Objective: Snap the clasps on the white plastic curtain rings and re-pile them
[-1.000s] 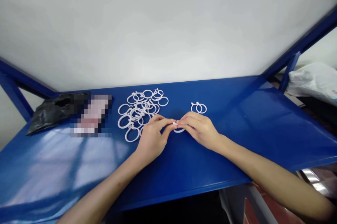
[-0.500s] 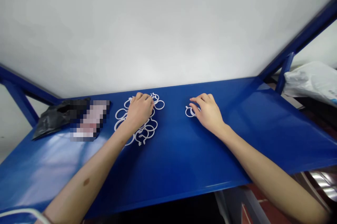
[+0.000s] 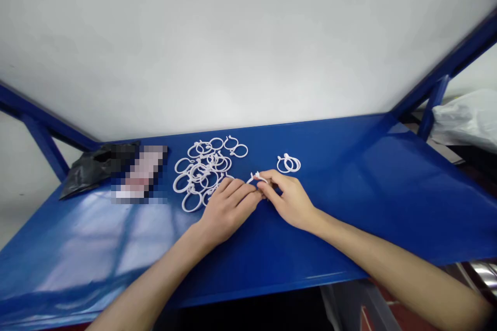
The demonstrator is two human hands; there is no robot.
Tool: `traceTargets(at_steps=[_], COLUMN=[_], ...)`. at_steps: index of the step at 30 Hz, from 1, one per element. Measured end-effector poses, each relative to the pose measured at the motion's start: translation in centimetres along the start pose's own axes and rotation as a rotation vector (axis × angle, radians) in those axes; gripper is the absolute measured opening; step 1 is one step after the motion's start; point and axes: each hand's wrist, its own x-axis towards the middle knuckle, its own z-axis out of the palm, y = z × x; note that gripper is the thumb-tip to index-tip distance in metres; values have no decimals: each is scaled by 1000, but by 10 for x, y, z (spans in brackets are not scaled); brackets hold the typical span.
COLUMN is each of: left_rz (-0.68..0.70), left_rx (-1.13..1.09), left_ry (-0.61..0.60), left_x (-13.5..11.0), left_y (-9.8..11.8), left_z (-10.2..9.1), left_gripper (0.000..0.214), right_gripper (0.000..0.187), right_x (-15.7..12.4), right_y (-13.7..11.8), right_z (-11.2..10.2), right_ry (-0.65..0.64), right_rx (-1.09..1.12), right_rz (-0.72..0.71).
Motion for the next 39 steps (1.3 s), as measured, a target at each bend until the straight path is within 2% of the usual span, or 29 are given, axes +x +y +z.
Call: traceTargets(at_steps=[3,8,11,15,20,25,30,33,36,39], left_rz=[-117,-583,-731,-796,-786,-620,-537,-514,-503,-486], left_rx=[-183,-364,-477,-682,-641,-491,-406,-373,-274,-93], left_ry=[82,172,104,-9,28,98,79,54,-32,-121], left_x=[-4,-4,-4,-4,-4,-7,-9,-7,-2,3], left_y=[2,6,6,5,9,11,7,5,1,-11], left_z=[1,3,3,3,4,2,2,3,3,4], left_gripper=[13,11,9,13,14,17,21,19,17,23], right_gripper=[21,16,14,9,12,17,18,20,21,19], right_x=[-1,-3,-5,-4,-3,-6,-8,-5,6,22], right_y=[0,2,5,6,-1,-1,1,1,7,23], right_z=[1,-4,-5,-5,-6,-6,-4,-5,-15,-37], right_ry=[31,82,99,86,66,8,-33,-35,22,203], right_rx=[43,55,1,-74,-84,-121,-178,-196,-271,-369], right_rz=[22,-17,-89,-212,-286,-320,-404,-399,-321,-170])
